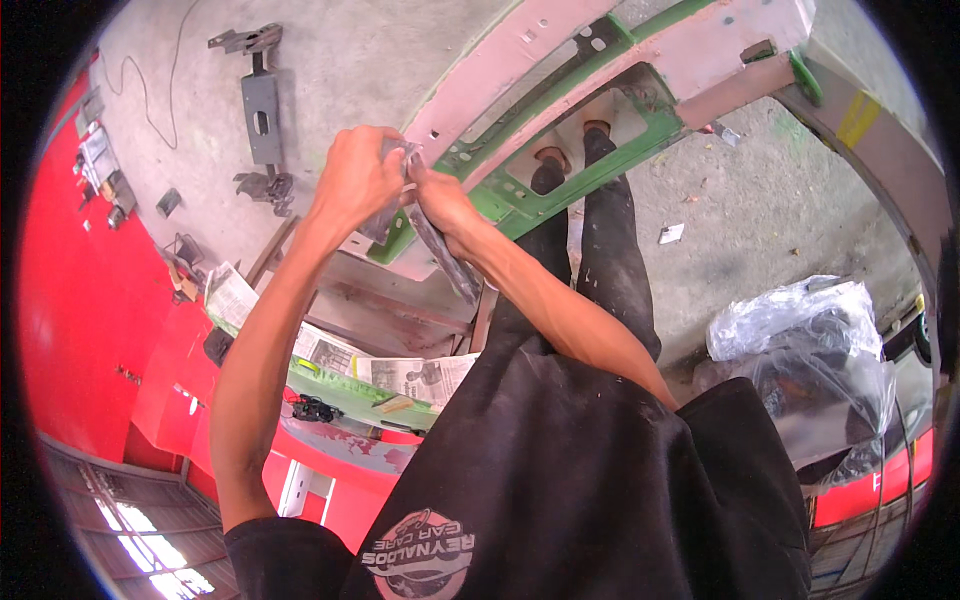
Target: Sand the surface of an automotive bumper using sandpaper.
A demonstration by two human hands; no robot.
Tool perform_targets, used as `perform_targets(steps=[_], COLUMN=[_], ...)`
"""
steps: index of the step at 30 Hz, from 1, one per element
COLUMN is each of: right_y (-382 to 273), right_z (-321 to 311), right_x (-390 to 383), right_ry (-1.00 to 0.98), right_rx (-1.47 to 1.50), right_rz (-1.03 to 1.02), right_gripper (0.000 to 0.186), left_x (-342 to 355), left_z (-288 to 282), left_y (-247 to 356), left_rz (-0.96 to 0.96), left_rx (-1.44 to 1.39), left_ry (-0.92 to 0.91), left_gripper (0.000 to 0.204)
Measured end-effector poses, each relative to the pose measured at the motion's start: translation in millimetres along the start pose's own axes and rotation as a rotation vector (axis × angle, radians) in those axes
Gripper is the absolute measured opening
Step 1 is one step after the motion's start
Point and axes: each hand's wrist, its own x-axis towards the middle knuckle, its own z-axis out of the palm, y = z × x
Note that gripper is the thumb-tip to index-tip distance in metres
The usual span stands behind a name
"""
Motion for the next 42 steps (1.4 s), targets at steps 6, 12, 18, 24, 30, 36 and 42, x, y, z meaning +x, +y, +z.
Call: perform_targets(steps=[6, 12, 18, 24, 30, 36, 42], right_y=[-4.9, 0.9, -1.6, -3.3, -7.5, -21.1, -55.0], right_z=[-1.6, -5.3, -6.5, -13.3, -20.4, -37.6, -45.1], right_x=[-4.9, -0.1, 0.9, 2.7, 1.6, 4.1, 4.6], right_ry=[0.028, 0.059, 0.109, 0.211, 0.211, 0.252, 0.238], right_rx=[-0.018, -0.049, -0.121, -0.32, -0.522, -0.79, -1.192], right_rz=[-0.006, -0.082, -0.071, -0.128, -0.189, -0.262, -0.247], right_gripper=[0.047, 0.044, 0.045, 0.042, 0.043, 0.043, 0.048], left_x=[0.6, -3.8, -8.8, -15.6, -26.1, -28.1, -22.6], left_z=[3.3, 11.3, 11.5, 25.8, 47.7, 79.6, 100.8], left_y=[-5.2, -8.2, -6.5, -13.7, -14.6, -10.0, -15.0], left_rz=[-0.053, -0.098, -0.203, -0.269, -0.366, -0.46, -0.583], left_rx=[-0.038, -0.137, -0.215, -0.352, -0.538, -0.863, -1.328], left_ry=[0.029, 0.091, 0.097, 0.172, 0.322, 0.48, 0.477], left_gripper=[0.023, 0.024, 0.021, 0.021, 0.019, 0.021, 0.021])
